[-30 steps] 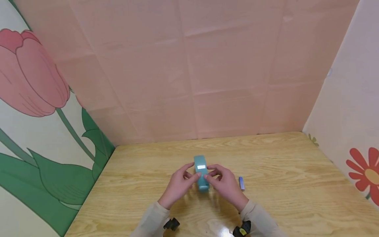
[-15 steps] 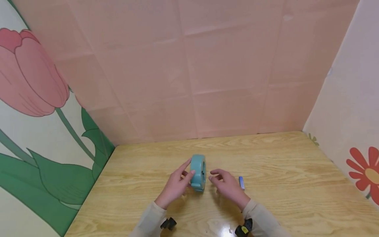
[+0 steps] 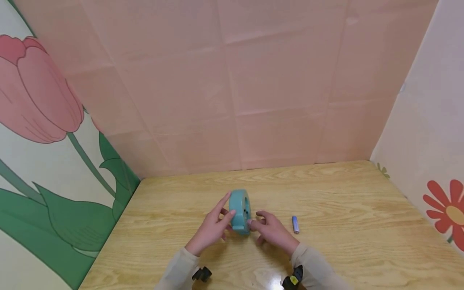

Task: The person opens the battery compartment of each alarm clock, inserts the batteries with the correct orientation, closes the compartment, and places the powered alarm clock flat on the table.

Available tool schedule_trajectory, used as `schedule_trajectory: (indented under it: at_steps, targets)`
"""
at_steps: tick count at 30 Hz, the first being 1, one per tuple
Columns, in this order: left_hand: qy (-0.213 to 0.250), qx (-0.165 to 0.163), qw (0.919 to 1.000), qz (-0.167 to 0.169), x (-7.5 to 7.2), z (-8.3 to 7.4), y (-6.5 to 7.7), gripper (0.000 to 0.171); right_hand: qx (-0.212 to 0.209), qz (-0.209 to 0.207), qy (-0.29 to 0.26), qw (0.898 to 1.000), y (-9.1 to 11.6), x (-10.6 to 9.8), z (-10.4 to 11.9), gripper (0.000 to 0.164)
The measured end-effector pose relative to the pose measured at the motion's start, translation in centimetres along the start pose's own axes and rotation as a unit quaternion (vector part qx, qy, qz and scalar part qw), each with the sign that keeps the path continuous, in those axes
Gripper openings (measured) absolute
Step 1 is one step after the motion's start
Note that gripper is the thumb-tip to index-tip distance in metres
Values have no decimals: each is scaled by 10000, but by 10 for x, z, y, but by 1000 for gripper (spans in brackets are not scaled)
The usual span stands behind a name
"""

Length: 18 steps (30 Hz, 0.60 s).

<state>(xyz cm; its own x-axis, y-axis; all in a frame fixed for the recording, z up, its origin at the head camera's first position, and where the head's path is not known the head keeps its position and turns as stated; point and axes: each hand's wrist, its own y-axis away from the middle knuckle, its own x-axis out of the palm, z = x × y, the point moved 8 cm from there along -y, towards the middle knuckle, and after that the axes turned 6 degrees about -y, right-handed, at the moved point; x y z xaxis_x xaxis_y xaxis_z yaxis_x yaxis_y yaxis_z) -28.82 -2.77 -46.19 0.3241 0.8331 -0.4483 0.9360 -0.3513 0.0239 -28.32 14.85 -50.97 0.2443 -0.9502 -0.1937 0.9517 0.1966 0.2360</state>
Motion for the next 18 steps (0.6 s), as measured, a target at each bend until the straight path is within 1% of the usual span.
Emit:
schedule_trajectory:
  at_steps: [6,10,14,18]
  targets:
    - [64,185,9998,-32,-4,-1,1,58,10,41,-95,9999,1,2,1,61]
    - [145,238,9996,-51,-7,0,1,57,60,-11,-169,9998,0,1,0,59]
    - [188,135,9997,-1,-9,2,1,56,76,10,-166,9998,-1,2,-1,59]
    - [228,108,9997,68,-9,3,1,55,93,68,-239,9996,-1,4,-2,61]
